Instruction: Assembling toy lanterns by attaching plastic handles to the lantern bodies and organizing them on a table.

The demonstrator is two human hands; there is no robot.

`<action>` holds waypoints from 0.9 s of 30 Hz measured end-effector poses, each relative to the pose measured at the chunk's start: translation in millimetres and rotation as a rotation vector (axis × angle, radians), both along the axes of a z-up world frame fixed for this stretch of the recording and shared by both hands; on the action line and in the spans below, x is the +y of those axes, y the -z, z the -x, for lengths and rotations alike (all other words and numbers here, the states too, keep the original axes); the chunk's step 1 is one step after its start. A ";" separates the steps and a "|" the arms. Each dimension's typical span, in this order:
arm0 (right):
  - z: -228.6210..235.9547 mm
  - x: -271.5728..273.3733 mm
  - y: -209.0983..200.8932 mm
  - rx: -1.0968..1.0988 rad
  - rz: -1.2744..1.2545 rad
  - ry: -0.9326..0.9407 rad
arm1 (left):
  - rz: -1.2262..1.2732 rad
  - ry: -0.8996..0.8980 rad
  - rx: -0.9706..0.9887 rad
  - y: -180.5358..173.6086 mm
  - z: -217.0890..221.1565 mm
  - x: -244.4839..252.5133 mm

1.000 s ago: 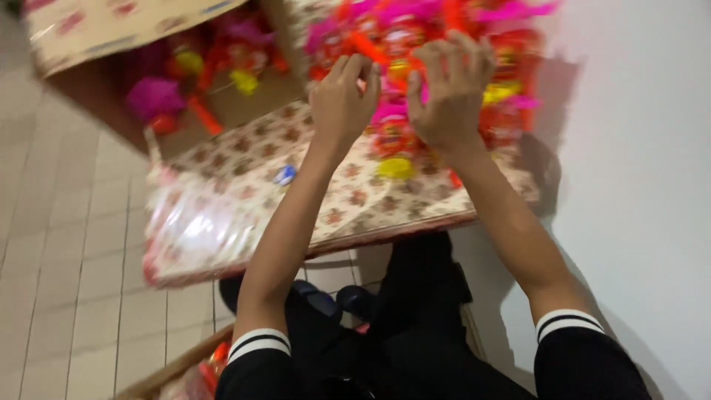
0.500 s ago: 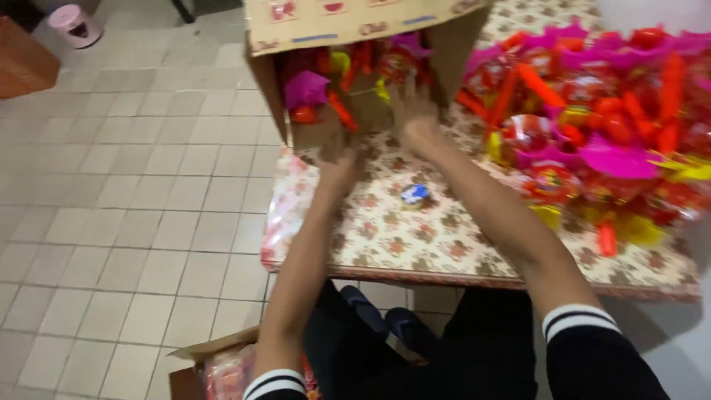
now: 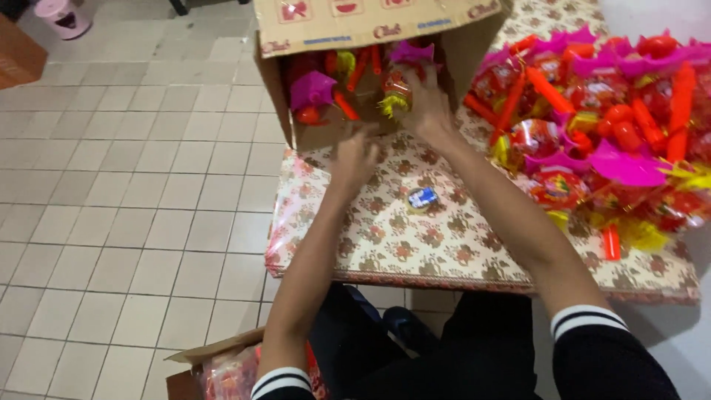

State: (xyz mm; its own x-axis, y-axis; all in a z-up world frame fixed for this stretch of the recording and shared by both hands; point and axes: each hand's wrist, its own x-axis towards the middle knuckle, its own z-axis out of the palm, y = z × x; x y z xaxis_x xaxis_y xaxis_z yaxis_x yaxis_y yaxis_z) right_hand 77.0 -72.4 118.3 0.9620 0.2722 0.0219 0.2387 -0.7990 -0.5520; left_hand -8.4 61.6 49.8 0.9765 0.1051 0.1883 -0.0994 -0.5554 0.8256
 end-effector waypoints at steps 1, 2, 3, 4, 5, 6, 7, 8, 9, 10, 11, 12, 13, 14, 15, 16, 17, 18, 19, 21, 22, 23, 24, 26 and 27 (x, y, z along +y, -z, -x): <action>-2.9 -14.1 13.2 0.005 0.001 0.008 | 0.001 0.008 0.005 4.1 -5.5 -2.2; -5.8 -26.6 26.4 -0.137 -0.066 -0.068 | 0.115 -0.079 -0.019 8.5 -10.3 -3.4; -8.1 -39.0 39.5 -0.279 -0.132 -0.145 | 0.228 -0.166 -0.043 12.7 -14.5 -4.4; 7.8 -49.4 29.0 -0.282 -0.131 -0.145 | 0.229 -0.165 -0.046 10.0 -16.6 -7.6; 23.9 -59.7 18.2 -0.249 -0.313 -0.244 | 0.290 -0.098 0.007 6.8 -18.3 -10.7; 40.1 -69.3 7.5 -0.212 -0.496 -0.344 | 0.349 -0.033 0.061 3.5 -19.6 -13.0; 43.6 -77.7 10.4 -0.214 -0.495 -0.348 | 0.349 -0.036 0.059 7.3 -25.1 -18.8; 47.5 -87.1 13.7 -0.180 -0.638 -0.423 | 0.229 -0.019 0.263 11.4 -30.9 -25.7; 51.2 -96.7 16.7 -0.144 -0.780 -0.499 | 0.106 0.000 0.466 15.3 -36.9 -32.6; 44.5 -101.8 28.5 -0.154 -0.778 -0.500 | 0.105 0.003 0.457 22.0 -38.9 -35.5; 37.1 -107.0 39.8 -0.188 -0.936 -0.527 | 0.124 -0.003 0.341 28.3 -41.4 -38.3; 29.1 -112.0 51.0 -0.220 -1.093 -0.556 | 0.144 -0.009 0.225 34.7 -44.3 -41.0; 33.4 -115.4 46.1 -0.230 -1.090 -0.561 | 0.144 -0.007 0.215 40.0 -45.3 -42.2; 37.6 -118.2 42.2 -0.235 -1.172 -0.535 | 0.172 -0.013 0.047 45.7 -47.2 -42.7; 41.3 -120.9 38.6 -0.240 -1.254 -0.510 | 0.199 -0.017 -0.121 51.6 -49.7 -43.0; 42.5 -122.0 39.0 -0.241 -1.256 -0.509 | 0.197 -0.016 -0.121 54.1 -50.1 -42.5; 43.2 -122.9 39.7 -0.266 -1.256 -0.497 | 0.233 -0.036 -0.229 57.0 -51.0 -41.8; 43.4 -124.4 40.7 -0.291 -1.256 -0.484 | 0.269 -0.053 -0.337 60.3 -52.6 -41.8; 43.5 -124.3 48.3 -0.292 -1.257 -0.482 | 0.268 -0.051 -0.337 50.1 -40.0 -39.6; 37.2 -124.6 58.3 -0.227 -1.125 -0.455 | 0.217 -0.093 -0.419 24.6 -22.9 -35.6; 41.3 -126.7 59.3 -0.228 -1.126 -0.450 | 0.217 -0.089 -0.416 31.2 -27.9 -26.0; 45.4 -128.4 60.5 -0.169 -1.075 -0.454 | 0.149 -0.094 -0.281 38.1 -32.9 -15.9; 47.2 -127.6 60.5 -0.110 -1.024 -0.467 | 0.079 -0.106 -0.150 43.6 -38.3 -3.4; 30.2 -132.5 74.3 -0.077 -0.926 -0.464 | -0.043 -0.106 0.002 19.7 -28.4 -5.5; 22.4 -135.4 81.4 -0.044 -0.828 -0.454 | -0.164 -0.101 0.158 8.0 -23.2 -7.2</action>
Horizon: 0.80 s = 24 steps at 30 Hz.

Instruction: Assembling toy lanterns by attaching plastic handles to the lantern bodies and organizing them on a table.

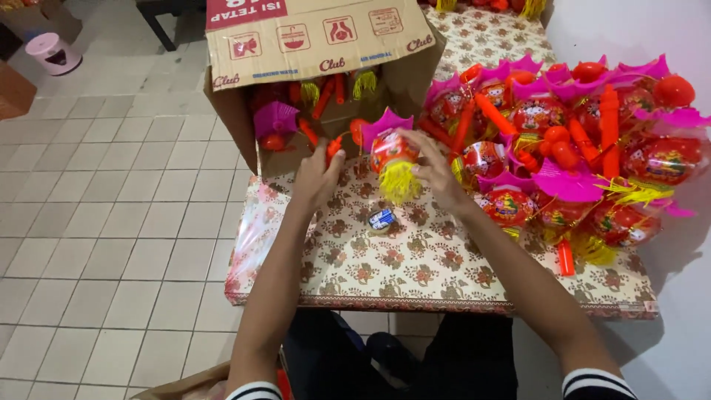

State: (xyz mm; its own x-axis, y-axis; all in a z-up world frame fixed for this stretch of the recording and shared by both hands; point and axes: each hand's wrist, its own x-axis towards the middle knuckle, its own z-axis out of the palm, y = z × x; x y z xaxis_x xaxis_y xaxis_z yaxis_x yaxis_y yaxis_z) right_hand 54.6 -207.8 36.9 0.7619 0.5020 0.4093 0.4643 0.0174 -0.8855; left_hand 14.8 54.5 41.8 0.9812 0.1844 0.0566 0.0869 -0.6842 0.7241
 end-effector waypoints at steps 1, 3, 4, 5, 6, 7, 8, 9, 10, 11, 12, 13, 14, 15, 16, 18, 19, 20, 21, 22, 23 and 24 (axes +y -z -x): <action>1.4 0.4 -0.6 0.002 -0.001 0.004 | -0.001 0.004 0.002 2.6 -1.6 -5.0; 3.9 2.5 -2.6 -0.032 0.192 0.049 | -0.082 0.040 0.105 7.2 -4.0 -13.8; 4.0 3.1 -2.1 -0.031 0.191 0.049 | -0.083 0.040 0.106 0.0 1.0 -15.4; 5.8 3.6 -0.4 -0.130 0.336 0.139 | -0.097 0.112 0.090 -6.0 7.7 -17.3; 7.7 4.3 1.5 -0.229 0.480 0.228 | -0.111 0.184 0.073 -11.8 14.6 -18.9; 11.5 5.1 -2.3 -0.225 0.481 0.225 | -0.110 0.182 0.078 -2.9 10.1 -15.3; 15.5 6.1 -6.1 -0.345 0.536 0.226 | -0.161 0.240 0.075 5.9 6.0 -11.6; 19.5 7.5 -10.2 -0.467 0.591 0.223 | -0.212 0.295 0.073 14.8 2.8 -7.4; 14.9 6.6 -0.9 -0.465 0.591 0.217 | -0.209 0.290 0.077 21.2 0.2 -4.4; 10.1 4.9 8.3 -0.577 0.607 0.252 | -0.214 0.296 0.091 27.5 -3.8 -2.1; 5.3 3.0 17.2 -0.690 0.621 0.286 | -0.218 0.301 0.105 33.4 -7.7 0.0; 3.9 2.8 18.0 -0.691 0.621 0.289 | -0.218 0.303 0.104 32.6 -6.1 1.0; 2.5 2.6 18.6 -0.739 0.643 0.329 | -0.217 0.317 0.092 31.6 -4.4 2.1; 1.8 2.2 19.7 -0.787 0.665 0.369 | -0.214 0.331 0.082 31.3 -1.9 3.0; 5.5 1.3 19.6 -0.787 0.666 0.370 | -0.213 0.333 0.082 24.2 4.2 -0.3; 6.4 2.4 15.4 -0.826 0.739 0.444 | -0.151 0.372 0.121 6.5 11.9 -4.4; 4.4 4.5 17.6 -0.827 0.739 0.439 | -0.149 0.369 0.122 6.8 12.5 -3.1; 2.1 6.7 20.3 -0.855 0.769 0.487 | -0.113 0.382 0.134 7.5 12.8 -1.6; 0.9 8.2 24.5 -0.879 0.801 0.535 | -0.075 0.397 0.149 9.7 13.6 -0.7; -2.4 8.8 33.0 -0.875 0.803 0.530 | -0.072 0.395 0.154 7.4 14.7 -4.3; -6.7 10.0 40.6 -0.929 0.741 0.562 | -0.100 0.401 0.152 4.2 15.0 -7.3; -11.0 11.2 48.1 -0.981 0.677 0.592 | -0.128 0.408 0.150 0.9 15.2 -10.4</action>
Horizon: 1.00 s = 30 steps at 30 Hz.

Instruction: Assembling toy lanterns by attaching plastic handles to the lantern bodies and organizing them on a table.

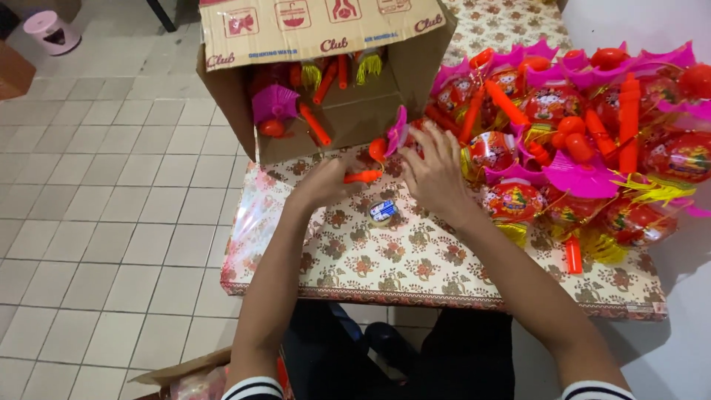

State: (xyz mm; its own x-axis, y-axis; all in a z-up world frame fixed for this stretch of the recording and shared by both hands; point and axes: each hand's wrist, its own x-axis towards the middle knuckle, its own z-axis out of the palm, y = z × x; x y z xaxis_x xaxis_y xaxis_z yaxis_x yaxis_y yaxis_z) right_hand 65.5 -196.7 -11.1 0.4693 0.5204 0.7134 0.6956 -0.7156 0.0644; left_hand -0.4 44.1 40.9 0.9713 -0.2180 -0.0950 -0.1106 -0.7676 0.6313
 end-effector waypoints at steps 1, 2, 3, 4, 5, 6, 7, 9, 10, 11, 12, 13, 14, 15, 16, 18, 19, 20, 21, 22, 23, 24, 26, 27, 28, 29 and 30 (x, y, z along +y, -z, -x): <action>-4.3 1.5 6.9 0.004 0.001 -0.003 | 0.001 -0.003 0.004 6.8 -3.0 0.6; -8.4 3.0 13.6 -0.023 -0.043 -0.055 | -0.048 0.011 -0.027 13.3 -5.8 1.1; -14.7 4.8 18.6 -0.055 -0.087 -0.108 | -0.098 0.025 -0.064 18.5 -10.5 2.0; -5.7 9.2 14.3 -0.056 -0.086 -0.111 | -0.097 0.022 -0.065 27.4 -13.7 1.0; 4.1 13.6 10.3 -0.052 -0.055 -0.149 | -0.119 0.070 -0.156 36.6 -16.3 -0.1; 13.9 17.7 6.4 -0.048 -0.025 -0.187 | -0.140 0.119 -0.248 45.7 -18.8 -1.3; 12.4 18.0 12.1 -0.046 -0.025 -0.188 | -0.140 0.118 -0.246 45.9 -19.6 -4.4; 9.1 18.9 22.8 -0.051 0.046 -0.162 | -0.090 0.176 -0.345 45.3 -21.6 -10.3; 11.3 17.2 16.6 -0.051 0.045 -0.163 | -0.091 0.176 -0.345 35.4 -16.1 -9.6; 13.9 15.2 11.0 -0.056 0.062 -0.148 | -0.089 0.181 -0.335 26.2 -10.0 -9.3; 16.5 13.1 5.5 -0.062 0.079 -0.133 | -0.086 0.187 -0.324 17.1 -3.9 -9.1; 16.0 12.2 6.1 -0.060 0.078 -0.135 | -0.087 0.184 -0.323 21.9 -7.1 -9.1; 15.5 11.1 6.6 -0.049 0.078 -0.129 | -0.076 0.195 -0.324 26.7 -10.2 -9.3; 14.7 10.0 7.1 -0.039 0.077 -0.123 | -0.066 0.208 -0.325 31.1 -14.0 -9.6; 15.2 11.4 5.3 -0.038 0.075 -0.124 | -0.068 0.207 -0.325 29.6 -13.9 -10.2; 19.3 11.7 3.2 -0.061 0.047 -0.150 | -0.121 0.215 -0.283 28.2 -12.1 -13.7; 18.5 11.4 4.4 -0.058 0.047 -0.150 | -0.121 0.215 -0.279 29.5 -11.4 -12.8; 17.9 11.0 5.6 -0.055 0.050 -0.146 | -0.148 0.221 -0.269 30.7 -10.6 -11.9; 16.3 10.4 6.0 -0.055 0.055 -0.142 | -0.174 0.227 -0.261 31.6 -10.5 -11.3; 16.7 10.6 6.5 -0.054 0.055 -0.142 | -0.174 0.227 -0.261 30.7 -9.4 -11.1; 17.4 9.6 7.0 -0.016 0.051 -0.157 | -0.168 0.218 -0.238 30.0 -8.8 -11.8; 18.1 8.8 7.3 0.022 0.047 -0.172 | -0.163 0.209 -0.216 29.0 -8.1 -12.4; 8.7 9.1 21.7 0.039 0.049 -0.182 | -0.167 0.188 -0.175 20.6 -1.3 -14.5; 4.6 9.7 29.3 0.060 0.051 -0.193 | -0.172 0.167 -0.130 16.7 2.9 -15.1; 3.9 9.7 30.2 0.059 0.051 -0.194 | -0.172 0.166 -0.130 18.3 2.2 -14.9; 3.0 9.5 30.9 0.074 0.052 -0.202 | -0.163 0.169 -0.130 19.7 1.1 -14.9; 2.1 9.4 31.6 0.089 0.053 -0.209 | -0.155 0.172 -0.129 21.1 0.0 -14.9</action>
